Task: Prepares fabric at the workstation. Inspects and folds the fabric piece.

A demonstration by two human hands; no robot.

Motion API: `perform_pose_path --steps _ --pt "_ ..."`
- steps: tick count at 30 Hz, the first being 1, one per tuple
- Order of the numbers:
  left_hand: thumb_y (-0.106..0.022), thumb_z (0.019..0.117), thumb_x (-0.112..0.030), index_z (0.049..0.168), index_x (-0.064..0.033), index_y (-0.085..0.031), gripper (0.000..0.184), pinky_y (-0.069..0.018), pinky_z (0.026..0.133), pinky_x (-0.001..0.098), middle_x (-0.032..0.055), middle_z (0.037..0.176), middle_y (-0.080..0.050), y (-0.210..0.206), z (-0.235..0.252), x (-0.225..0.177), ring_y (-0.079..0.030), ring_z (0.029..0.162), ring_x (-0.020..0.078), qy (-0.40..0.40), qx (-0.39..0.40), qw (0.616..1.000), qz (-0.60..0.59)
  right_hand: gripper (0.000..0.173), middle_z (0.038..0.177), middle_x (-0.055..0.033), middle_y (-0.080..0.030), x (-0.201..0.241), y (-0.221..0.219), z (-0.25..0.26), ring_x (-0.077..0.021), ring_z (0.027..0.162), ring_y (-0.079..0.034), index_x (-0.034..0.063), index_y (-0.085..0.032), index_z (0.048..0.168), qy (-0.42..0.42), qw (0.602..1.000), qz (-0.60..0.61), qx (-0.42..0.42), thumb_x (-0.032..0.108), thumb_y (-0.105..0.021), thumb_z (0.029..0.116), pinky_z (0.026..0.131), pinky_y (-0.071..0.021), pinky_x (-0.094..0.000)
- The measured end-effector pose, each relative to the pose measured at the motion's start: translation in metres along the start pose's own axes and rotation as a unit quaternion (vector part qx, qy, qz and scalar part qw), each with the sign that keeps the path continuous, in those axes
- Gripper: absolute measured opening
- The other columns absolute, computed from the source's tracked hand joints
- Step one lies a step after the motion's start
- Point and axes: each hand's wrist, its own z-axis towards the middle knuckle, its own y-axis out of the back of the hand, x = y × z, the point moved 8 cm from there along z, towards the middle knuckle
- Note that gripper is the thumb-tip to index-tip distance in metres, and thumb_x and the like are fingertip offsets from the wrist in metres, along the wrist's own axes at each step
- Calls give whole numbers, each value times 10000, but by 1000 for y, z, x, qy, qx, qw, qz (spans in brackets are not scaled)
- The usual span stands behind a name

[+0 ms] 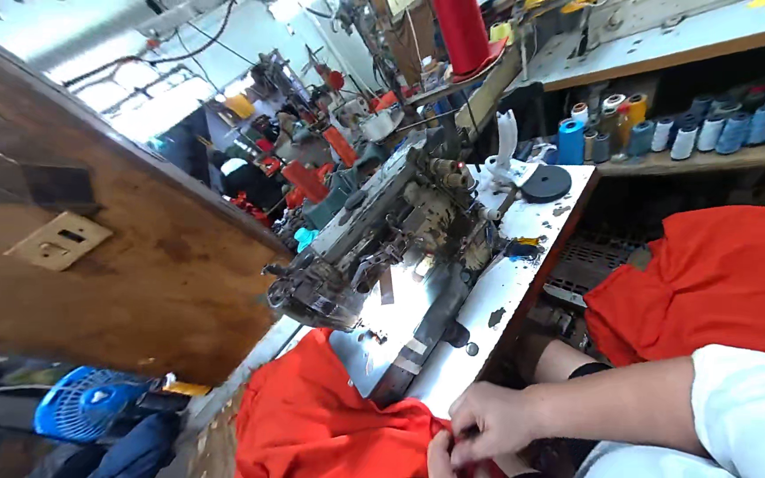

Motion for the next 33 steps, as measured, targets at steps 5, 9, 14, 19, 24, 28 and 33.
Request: perform_pose_path --steps 5,9,14,19,24,28,33 --pt "-720 885 -37 925 46 -737 94 -601 852 274 123 911 -749 -5 15 -47 -732 873 128 -135 2 987 -81 492 640 -62 -499 11 65 -18 -133 638 -513 17 -526 648 28 994 -5 -109 338 -654 999 599 -407 -300" --pt "-712 913 -45 942 39 -761 102 -596 905 318 139 968 -764 -41 -2 -44 -742 938 174 -103 69 982 -142 498 633 -26 -505 -9 56 -59 -79 630 -502 43 -515 624 -30 993 1 -116 362 -657 978 590 -410 -256" --pt "-702 925 -44 1046 80 -737 177 -563 965 460 222 1043 -745 -47 -19 -46 -731 1014 317 -75 124 984 -99 372 674 12 -562 -15 41 -73 -7 674 -531 28 -593 664 -44 991 36 -119 233 -647 970 627 -452 -205" --pt "-710 952 -143 1009 38 -757 196 -573 920 475 175 998 -760 -33 -40 -27 -739 967 279 30 129 988 -85 208 873 26 -676 -11 24 -82 28 801 -614 14 -709 936 -42 993 92 -67 198 -629 991 746 -537 -172" --pt "-847 835 -167 846 41 -703 253 -560 719 283 98 789 -695 -20 -57 -13 -661 735 114 87 13 970 -228 338 818 102 -665 -16 2 -94 36 724 -605 125 -700 949 -83 987 135 -9 458 -736 907 656 -528 -179" --pt "-648 957 -53 971 80 -738 161 -576 828 367 170 910 -743 -31 -48 -18 -718 850 189 52 82 971 -217 383 720 69 -651 -21 -9 -82 14 652 -608 120 -681 848 -142 988 53 -35 486 -789 816 603 -530 -209" --pt "-556 1034 -48 1119 44 -636 149 -635 794 371 80 962 -732 -32 -47 0 -738 837 157 239 40 815 -526 152 809 -18 -713 -5 20 -71 -5 731 -649 44 -726 885 -62 993 -78 -68 191 -690 879 677 -555 -193"
